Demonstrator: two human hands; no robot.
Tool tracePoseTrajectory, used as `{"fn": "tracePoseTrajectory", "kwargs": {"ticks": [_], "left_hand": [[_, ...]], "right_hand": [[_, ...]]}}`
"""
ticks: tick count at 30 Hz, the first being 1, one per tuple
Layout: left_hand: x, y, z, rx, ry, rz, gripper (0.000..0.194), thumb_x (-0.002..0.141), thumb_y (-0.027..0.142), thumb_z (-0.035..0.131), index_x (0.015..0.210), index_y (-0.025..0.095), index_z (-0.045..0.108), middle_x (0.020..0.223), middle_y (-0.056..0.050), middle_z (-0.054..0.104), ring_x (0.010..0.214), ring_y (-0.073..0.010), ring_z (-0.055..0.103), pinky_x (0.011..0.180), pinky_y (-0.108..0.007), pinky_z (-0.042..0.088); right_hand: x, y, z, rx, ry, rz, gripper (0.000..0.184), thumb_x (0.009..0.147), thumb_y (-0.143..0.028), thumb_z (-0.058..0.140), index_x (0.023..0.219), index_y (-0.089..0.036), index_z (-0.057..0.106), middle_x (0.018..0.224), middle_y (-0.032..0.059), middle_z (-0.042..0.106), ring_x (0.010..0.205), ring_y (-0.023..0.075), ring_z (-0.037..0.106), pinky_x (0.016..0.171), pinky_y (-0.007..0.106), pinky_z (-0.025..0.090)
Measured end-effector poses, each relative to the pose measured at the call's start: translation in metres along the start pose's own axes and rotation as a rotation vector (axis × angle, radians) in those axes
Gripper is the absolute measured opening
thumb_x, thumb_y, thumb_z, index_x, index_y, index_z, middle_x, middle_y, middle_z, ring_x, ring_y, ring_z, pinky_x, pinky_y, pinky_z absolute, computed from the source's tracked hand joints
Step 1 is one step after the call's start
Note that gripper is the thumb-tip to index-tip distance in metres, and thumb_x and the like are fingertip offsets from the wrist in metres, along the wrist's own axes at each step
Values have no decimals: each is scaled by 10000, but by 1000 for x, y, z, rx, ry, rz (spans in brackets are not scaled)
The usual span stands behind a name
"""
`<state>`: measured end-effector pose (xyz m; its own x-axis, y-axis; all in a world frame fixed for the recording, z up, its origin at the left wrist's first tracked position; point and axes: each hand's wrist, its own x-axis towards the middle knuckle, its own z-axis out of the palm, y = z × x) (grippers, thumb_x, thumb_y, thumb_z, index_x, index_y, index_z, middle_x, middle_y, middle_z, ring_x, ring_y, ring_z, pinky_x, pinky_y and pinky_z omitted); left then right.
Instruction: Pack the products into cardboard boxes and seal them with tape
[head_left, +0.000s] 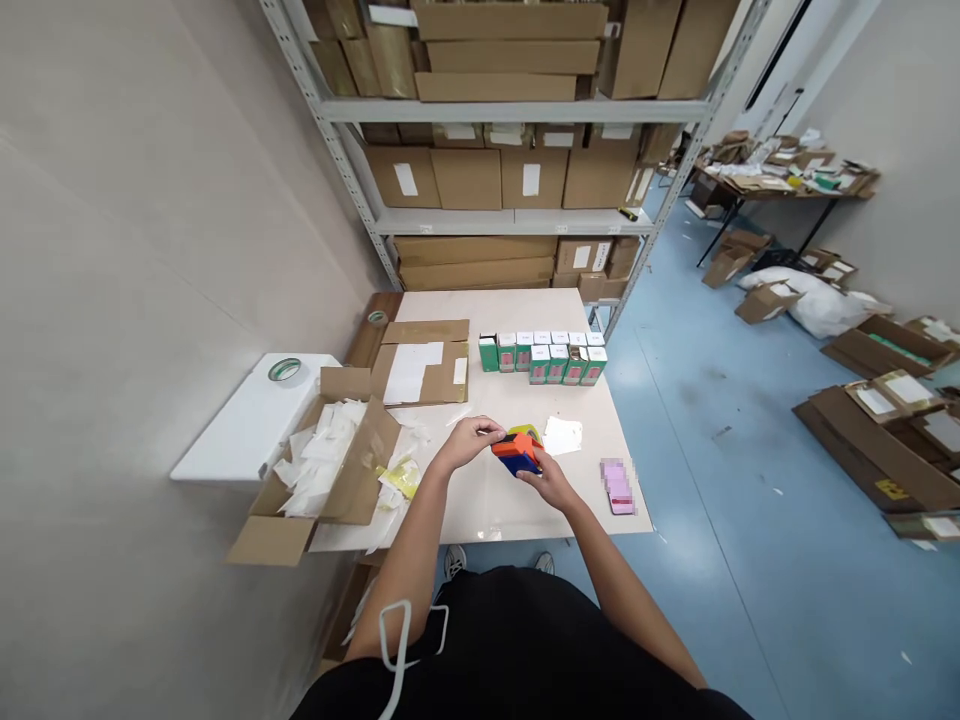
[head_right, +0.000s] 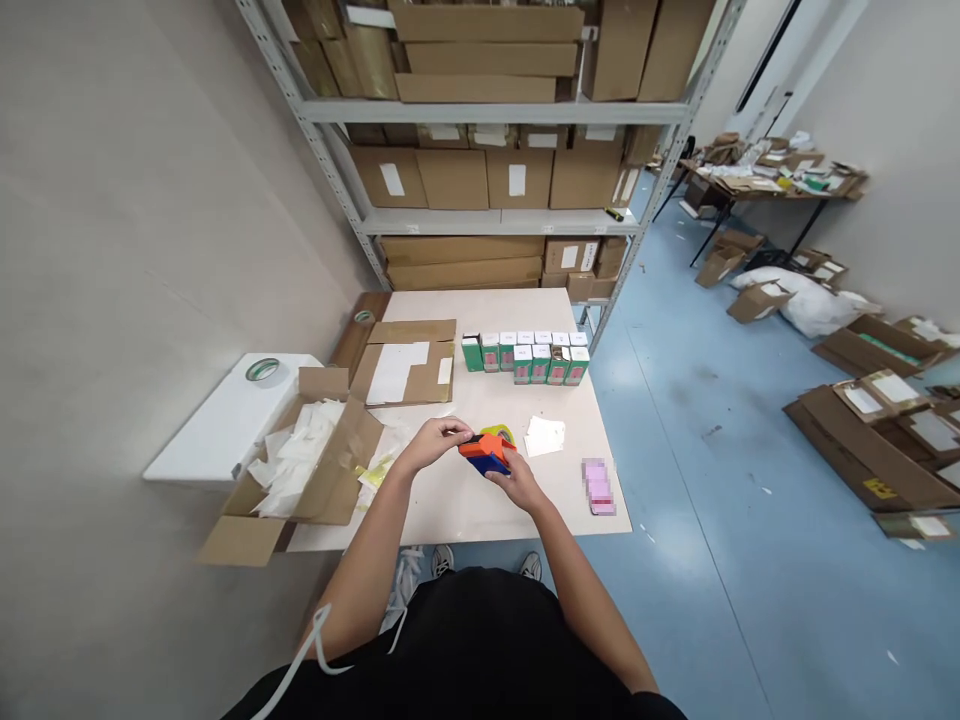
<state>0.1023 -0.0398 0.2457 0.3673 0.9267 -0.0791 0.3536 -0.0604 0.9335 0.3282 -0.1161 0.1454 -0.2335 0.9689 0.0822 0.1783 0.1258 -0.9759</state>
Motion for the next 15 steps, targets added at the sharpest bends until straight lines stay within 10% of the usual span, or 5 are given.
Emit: {"fn": "tracePoseTrajectory", "kwargs": {"ticks": [15], "left_hand": [[-33,-13,-85,242,466,263,265,983,347,603,866,251,821,882,-58,758,899,-223,691,856,-358,529]], "right_hand": [[52,-43,100,36,-23,18,497,891,-489,701,1318,-242,635,1164,71,709,1013,273,658,934,438,551]]}}
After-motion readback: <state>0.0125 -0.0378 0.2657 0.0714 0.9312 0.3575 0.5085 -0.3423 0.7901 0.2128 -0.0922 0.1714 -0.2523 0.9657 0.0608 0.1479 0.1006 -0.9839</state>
